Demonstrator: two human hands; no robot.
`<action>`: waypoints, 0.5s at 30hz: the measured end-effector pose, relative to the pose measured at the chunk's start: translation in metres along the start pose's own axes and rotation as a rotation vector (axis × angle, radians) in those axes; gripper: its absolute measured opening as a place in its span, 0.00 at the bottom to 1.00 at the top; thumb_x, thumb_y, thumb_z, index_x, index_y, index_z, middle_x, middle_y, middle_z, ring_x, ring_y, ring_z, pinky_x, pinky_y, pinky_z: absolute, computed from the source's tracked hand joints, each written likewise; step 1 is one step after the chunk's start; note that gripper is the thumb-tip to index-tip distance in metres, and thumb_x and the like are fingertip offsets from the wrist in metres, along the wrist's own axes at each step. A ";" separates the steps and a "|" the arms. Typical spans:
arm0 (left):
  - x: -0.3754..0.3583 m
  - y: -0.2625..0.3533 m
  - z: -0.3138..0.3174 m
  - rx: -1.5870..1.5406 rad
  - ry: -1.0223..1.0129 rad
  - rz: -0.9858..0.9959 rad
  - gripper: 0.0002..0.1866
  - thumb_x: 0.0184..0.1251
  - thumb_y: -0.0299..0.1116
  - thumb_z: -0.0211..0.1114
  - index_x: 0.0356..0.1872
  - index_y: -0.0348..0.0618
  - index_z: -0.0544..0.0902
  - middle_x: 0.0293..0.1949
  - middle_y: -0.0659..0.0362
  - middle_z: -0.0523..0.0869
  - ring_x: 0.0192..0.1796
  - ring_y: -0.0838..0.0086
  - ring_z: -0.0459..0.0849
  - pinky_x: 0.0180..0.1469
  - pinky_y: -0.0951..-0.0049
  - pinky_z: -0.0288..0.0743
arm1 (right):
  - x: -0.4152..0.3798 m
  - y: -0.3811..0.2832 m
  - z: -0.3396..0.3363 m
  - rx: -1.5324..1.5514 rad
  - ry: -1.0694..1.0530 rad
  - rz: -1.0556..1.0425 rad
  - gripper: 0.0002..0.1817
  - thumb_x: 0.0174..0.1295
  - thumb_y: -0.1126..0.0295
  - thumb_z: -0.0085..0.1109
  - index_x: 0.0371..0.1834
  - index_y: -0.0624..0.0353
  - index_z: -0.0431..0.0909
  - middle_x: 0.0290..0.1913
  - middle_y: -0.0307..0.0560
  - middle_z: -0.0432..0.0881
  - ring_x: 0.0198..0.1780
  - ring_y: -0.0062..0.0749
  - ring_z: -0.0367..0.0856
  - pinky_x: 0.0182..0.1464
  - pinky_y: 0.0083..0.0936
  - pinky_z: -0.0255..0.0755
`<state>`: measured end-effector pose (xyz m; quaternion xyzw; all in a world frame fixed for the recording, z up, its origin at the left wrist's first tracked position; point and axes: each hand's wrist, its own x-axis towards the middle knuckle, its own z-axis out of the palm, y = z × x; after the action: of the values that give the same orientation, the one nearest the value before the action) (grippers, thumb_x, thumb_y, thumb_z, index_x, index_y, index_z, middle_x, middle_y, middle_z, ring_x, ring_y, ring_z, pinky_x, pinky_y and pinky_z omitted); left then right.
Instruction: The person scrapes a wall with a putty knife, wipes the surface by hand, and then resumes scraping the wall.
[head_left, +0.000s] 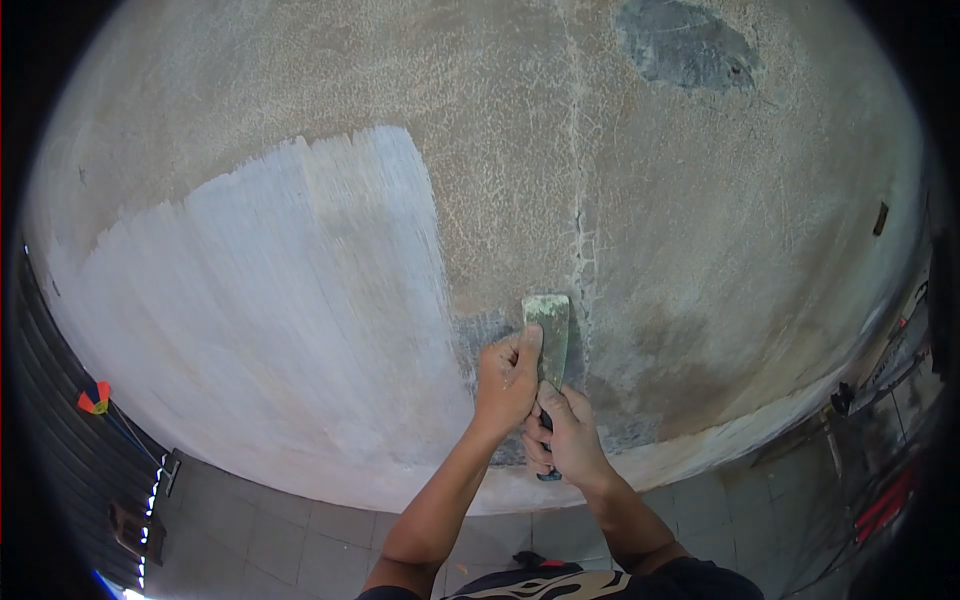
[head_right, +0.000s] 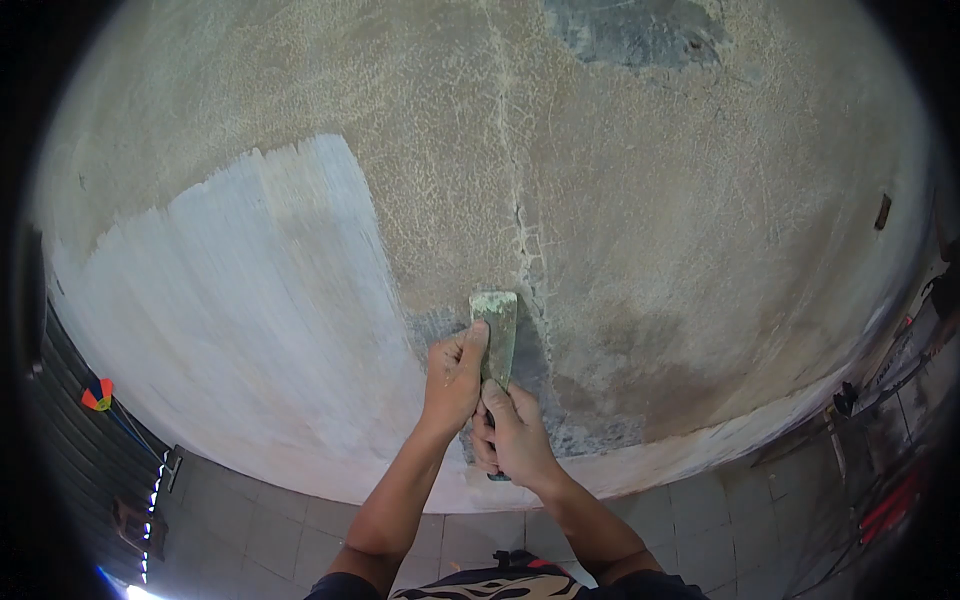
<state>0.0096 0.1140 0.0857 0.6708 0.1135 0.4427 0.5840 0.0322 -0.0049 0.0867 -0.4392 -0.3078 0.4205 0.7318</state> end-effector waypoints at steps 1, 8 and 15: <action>0.005 -0.004 0.001 0.041 0.035 0.125 0.26 0.77 0.45 0.52 0.17 0.41 0.73 0.13 0.67 0.71 0.12 0.87 0.66 0.13 0.79 0.57 | 0.003 -0.004 0.001 -0.003 -0.006 -0.011 0.17 0.76 0.55 0.38 0.34 0.56 0.61 0.17 0.37 0.58 0.09 0.20 0.55 0.10 0.23 0.52; 0.001 0.011 0.000 0.005 -0.001 0.003 0.26 0.78 0.44 0.52 0.18 0.39 0.74 0.14 0.67 0.71 0.13 0.87 0.65 0.14 0.78 0.57 | 0.002 -0.001 -0.001 0.000 -0.010 0.004 0.17 0.77 0.56 0.37 0.34 0.55 0.60 0.17 0.37 0.58 0.09 0.20 0.54 0.10 0.23 0.51; 0.002 -0.005 -0.003 0.004 0.003 0.054 0.26 0.77 0.46 0.53 0.18 0.39 0.73 0.13 0.65 0.72 0.11 0.85 0.68 0.12 0.78 0.59 | 0.004 -0.003 0.002 -0.021 0.001 -0.015 0.17 0.77 0.56 0.36 0.33 0.55 0.60 0.17 0.37 0.58 0.09 0.20 0.53 0.10 0.23 0.51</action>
<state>0.0102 0.1191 0.0821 0.6742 0.0970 0.4589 0.5705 0.0340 -0.0013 0.0909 -0.4447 -0.3150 0.4116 0.7305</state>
